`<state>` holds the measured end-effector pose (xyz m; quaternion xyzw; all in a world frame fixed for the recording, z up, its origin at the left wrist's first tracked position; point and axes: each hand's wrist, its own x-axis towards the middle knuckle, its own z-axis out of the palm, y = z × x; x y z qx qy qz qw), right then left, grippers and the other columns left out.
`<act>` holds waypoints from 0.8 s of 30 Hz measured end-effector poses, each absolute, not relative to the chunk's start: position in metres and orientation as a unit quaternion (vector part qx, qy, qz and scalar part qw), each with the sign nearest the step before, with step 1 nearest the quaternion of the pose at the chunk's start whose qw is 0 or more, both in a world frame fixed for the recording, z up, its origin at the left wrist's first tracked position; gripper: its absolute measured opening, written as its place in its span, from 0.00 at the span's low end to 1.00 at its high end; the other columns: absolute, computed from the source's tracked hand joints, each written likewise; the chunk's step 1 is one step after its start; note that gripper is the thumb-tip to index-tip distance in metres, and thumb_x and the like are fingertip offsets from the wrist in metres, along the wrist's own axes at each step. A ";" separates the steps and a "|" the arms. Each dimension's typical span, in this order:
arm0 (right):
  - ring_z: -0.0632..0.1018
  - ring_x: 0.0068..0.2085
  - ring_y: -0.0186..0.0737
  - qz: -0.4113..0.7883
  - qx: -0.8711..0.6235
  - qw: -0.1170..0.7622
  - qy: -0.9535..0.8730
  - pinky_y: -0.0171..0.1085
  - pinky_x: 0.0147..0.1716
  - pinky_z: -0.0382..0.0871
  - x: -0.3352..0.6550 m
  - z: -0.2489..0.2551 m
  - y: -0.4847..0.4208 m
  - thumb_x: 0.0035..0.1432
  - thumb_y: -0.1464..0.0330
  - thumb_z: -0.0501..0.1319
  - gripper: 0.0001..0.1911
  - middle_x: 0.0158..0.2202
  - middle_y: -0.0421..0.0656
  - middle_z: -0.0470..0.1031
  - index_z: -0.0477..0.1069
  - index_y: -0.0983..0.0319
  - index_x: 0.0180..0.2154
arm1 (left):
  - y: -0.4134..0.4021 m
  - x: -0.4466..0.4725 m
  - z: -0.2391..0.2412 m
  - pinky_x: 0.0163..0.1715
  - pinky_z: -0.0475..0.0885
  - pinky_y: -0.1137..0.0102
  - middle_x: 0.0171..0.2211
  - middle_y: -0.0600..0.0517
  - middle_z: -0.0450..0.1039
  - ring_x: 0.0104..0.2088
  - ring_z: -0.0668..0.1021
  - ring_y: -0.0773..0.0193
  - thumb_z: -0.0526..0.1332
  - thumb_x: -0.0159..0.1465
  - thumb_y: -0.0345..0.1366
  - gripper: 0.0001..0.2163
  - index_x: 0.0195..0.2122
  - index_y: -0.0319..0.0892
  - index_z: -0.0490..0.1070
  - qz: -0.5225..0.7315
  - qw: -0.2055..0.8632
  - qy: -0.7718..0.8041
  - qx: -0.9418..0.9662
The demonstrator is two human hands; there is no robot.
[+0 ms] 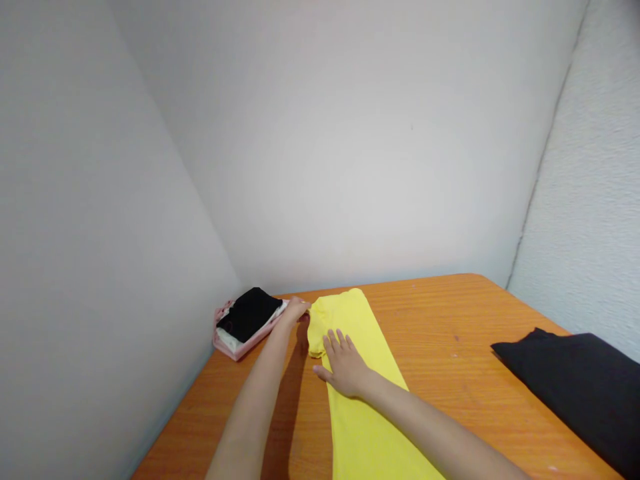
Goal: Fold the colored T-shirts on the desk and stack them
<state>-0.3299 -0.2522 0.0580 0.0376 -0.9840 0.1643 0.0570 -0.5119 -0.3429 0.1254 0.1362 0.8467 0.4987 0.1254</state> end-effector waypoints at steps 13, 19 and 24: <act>0.41 0.68 0.58 0.170 0.101 0.022 -0.980 0.55 0.66 0.35 -0.272 0.062 -0.256 0.63 0.40 0.42 0.49 0.68 0.58 0.41 0.46 0.75 0.68 | -0.311 -0.456 0.076 0.66 0.49 0.54 0.64 0.48 0.59 0.66 0.57 0.55 0.56 0.67 0.34 0.14 0.52 0.46 0.72 0.229 0.033 0.887 0.400; 0.37 0.68 0.58 0.196 0.132 0.042 -0.971 0.56 0.66 0.35 -0.250 0.070 -0.264 0.65 0.45 0.46 0.45 0.69 0.55 0.34 0.44 0.72 0.68 | -0.322 -0.460 0.064 0.67 0.35 0.50 0.70 0.48 0.42 0.70 0.42 0.55 0.50 0.67 0.45 0.28 0.67 0.44 0.53 0.111 -0.010 0.911 0.396; 0.37 0.67 0.63 0.223 0.241 0.021 -0.944 0.63 0.64 0.41 -0.207 0.074 -0.284 0.64 0.49 0.55 0.42 0.67 0.56 0.34 0.49 0.69 0.68 | -0.315 -0.463 0.062 0.66 0.38 0.49 0.70 0.45 0.41 0.70 0.42 0.52 0.47 0.68 0.46 0.29 0.68 0.40 0.52 0.068 -0.024 0.923 0.378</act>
